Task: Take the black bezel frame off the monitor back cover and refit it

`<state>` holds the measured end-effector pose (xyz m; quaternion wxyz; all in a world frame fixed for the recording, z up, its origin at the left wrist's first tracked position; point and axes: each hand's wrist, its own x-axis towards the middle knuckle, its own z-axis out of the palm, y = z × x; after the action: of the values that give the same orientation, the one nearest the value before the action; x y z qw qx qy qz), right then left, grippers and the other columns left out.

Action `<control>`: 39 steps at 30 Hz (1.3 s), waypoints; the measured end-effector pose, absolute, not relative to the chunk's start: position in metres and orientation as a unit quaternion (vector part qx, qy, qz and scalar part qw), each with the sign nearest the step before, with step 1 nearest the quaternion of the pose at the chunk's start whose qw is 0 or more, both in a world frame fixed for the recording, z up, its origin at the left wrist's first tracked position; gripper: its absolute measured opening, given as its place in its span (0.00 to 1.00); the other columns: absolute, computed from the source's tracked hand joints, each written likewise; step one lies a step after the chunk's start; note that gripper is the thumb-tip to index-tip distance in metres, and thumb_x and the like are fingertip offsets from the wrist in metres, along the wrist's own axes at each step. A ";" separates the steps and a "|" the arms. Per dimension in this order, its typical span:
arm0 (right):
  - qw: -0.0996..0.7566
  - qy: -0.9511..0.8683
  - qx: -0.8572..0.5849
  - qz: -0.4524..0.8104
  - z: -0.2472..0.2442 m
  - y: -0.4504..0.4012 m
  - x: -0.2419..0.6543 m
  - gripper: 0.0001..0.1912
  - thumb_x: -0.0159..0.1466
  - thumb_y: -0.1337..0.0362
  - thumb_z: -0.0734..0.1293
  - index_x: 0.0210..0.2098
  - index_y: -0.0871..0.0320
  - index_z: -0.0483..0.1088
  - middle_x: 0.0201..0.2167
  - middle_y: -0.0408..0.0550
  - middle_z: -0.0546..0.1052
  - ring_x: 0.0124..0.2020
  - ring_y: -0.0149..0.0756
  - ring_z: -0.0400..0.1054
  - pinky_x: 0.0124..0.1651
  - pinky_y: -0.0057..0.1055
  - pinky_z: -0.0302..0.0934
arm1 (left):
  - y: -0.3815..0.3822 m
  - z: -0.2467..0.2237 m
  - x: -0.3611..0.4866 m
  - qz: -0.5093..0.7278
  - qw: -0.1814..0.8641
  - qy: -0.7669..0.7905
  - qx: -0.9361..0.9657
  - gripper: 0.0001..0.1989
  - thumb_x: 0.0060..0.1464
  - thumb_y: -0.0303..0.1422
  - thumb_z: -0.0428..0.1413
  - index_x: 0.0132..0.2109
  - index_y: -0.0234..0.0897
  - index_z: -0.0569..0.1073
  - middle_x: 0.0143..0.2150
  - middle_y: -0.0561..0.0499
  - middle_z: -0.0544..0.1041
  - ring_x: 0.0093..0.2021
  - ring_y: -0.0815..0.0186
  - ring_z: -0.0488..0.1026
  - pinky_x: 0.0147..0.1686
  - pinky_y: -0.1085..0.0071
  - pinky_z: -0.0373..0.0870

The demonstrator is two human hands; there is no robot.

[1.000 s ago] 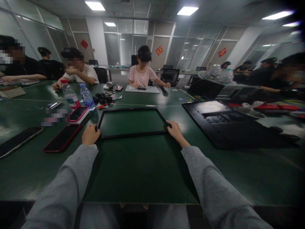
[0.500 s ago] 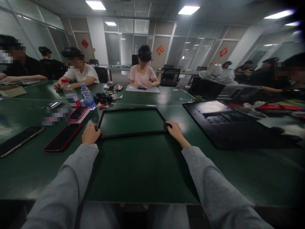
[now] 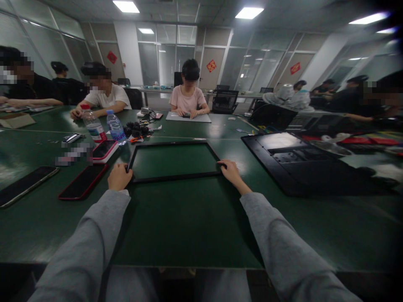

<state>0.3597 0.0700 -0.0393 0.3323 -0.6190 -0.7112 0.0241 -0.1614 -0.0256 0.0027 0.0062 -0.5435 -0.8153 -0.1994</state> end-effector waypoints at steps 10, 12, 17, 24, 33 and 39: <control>0.322 -0.704 -0.633 0.036 -0.031 0.063 0.354 0.21 0.62 0.70 0.59 0.48 0.53 0.79 0.55 0.51 0.76 0.59 0.44 0.66 0.63 0.47 0.59 | -0.025 0.000 -0.162 -0.206 0.022 -0.814 -0.543 0.24 0.61 0.41 0.50 0.60 0.37 0.73 0.58 0.36 0.71 0.56 0.49 0.73 0.52 0.56 0.71; 0.318 -0.704 -0.634 0.039 -0.029 0.061 0.353 0.22 0.62 0.70 0.59 0.49 0.54 0.79 0.55 0.51 0.76 0.59 0.45 0.66 0.62 0.47 0.59 | -0.024 -0.001 -0.163 -0.202 0.028 -0.814 -0.544 0.25 0.61 0.42 0.50 0.60 0.37 0.73 0.58 0.36 0.71 0.55 0.49 0.73 0.52 0.57 0.71; 0.315 -0.706 -0.633 0.039 -0.026 0.059 0.352 0.21 0.63 0.70 0.59 0.49 0.55 0.78 0.56 0.51 0.76 0.58 0.43 0.66 0.62 0.44 0.59 | -0.021 -0.004 -0.169 -0.182 0.037 -0.814 -0.550 0.25 0.61 0.43 0.50 0.60 0.36 0.75 0.58 0.35 0.71 0.56 0.49 0.72 0.54 0.58 0.70; 0.314 -0.707 -0.633 0.041 -0.025 0.058 0.352 0.23 0.62 0.71 0.58 0.52 0.55 0.76 0.55 0.51 0.77 0.57 0.45 0.67 0.62 0.45 0.60 | -0.019 -0.004 -0.169 -0.174 0.043 -0.803 -0.569 0.25 0.62 0.40 0.47 0.60 0.33 0.74 0.58 0.35 0.72 0.57 0.50 0.71 0.56 0.59 0.69; 0.335 -0.694 -0.637 0.029 -0.027 0.061 0.353 0.26 0.60 0.71 0.59 0.56 0.56 0.73 0.53 0.53 0.77 0.54 0.46 0.68 0.60 0.46 0.62 | -0.019 -0.003 -0.169 -0.163 0.044 -0.803 -0.572 0.25 0.63 0.40 0.47 0.60 0.33 0.74 0.57 0.34 0.71 0.57 0.50 0.71 0.55 0.59 0.70; 0.341 -0.686 -0.642 0.034 -0.031 0.065 0.354 0.28 0.59 0.71 0.59 0.58 0.57 0.71 0.54 0.54 0.77 0.54 0.45 0.69 0.60 0.46 0.63 | -0.019 -0.003 -0.167 -0.194 0.060 -0.792 -0.575 0.24 0.63 0.39 0.47 0.60 0.32 0.73 0.56 0.35 0.71 0.56 0.51 0.72 0.55 0.59 0.69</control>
<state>0.3539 0.0645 -0.0308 0.3411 -0.6421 -0.6857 0.0344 -0.1670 -0.0191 -0.0029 0.0601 -0.5750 -0.7925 -0.1944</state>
